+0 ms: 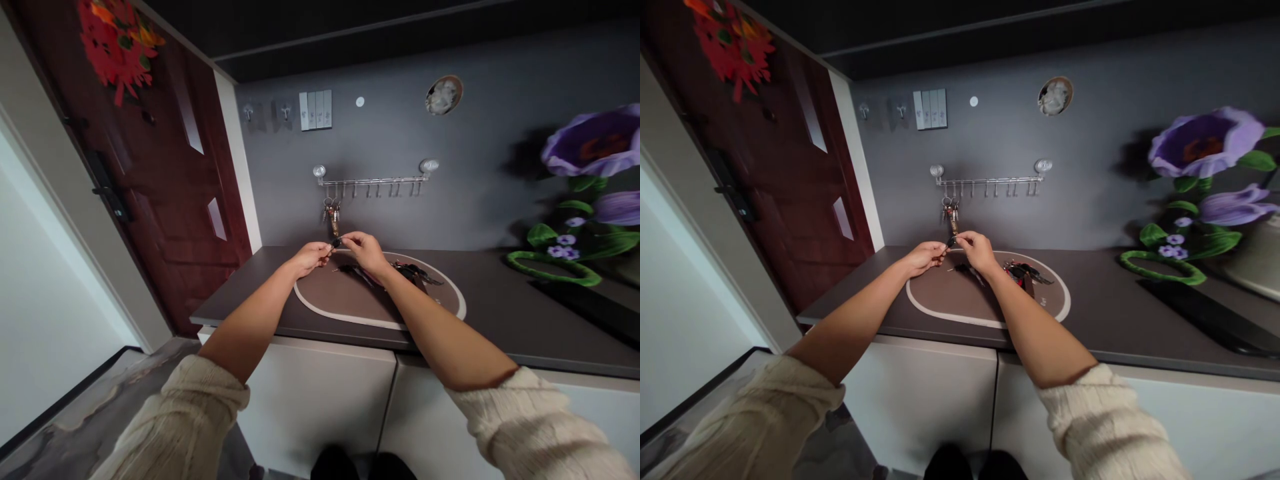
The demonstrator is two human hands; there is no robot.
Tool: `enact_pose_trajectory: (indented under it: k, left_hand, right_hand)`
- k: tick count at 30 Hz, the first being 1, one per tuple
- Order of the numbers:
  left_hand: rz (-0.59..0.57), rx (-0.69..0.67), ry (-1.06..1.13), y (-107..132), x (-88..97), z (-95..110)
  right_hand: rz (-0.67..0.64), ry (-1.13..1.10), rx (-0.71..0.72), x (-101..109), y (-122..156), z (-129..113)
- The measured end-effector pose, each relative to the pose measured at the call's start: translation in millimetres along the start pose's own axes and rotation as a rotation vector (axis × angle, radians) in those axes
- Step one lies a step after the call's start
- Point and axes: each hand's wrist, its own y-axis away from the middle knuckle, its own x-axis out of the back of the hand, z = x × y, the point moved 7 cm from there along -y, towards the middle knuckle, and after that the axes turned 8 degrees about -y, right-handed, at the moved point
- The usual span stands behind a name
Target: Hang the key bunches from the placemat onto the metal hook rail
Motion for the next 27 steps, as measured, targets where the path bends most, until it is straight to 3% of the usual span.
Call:
enact_pose_trajectory:
  k: [13, 20, 27]
  left_hand:
    - [-0.015, -0.114, -0.233, -0.3, -6.3, 4.4]
    - [0.048, -0.144, -0.377, 1.5, -7.4, 6.8]
    - [0.206, -0.221, -0.56, 0.8, -1.0, 12.9]
  right_hand:
    - [-0.073, -0.3, -0.175, -7.7, 5.6, -3.4]
    - [0.004, -0.021, -0.104, 7.0, 4.4, -7.4]
    - [0.066, 0.16, 0.023, 18.2, -0.4, -11.9]
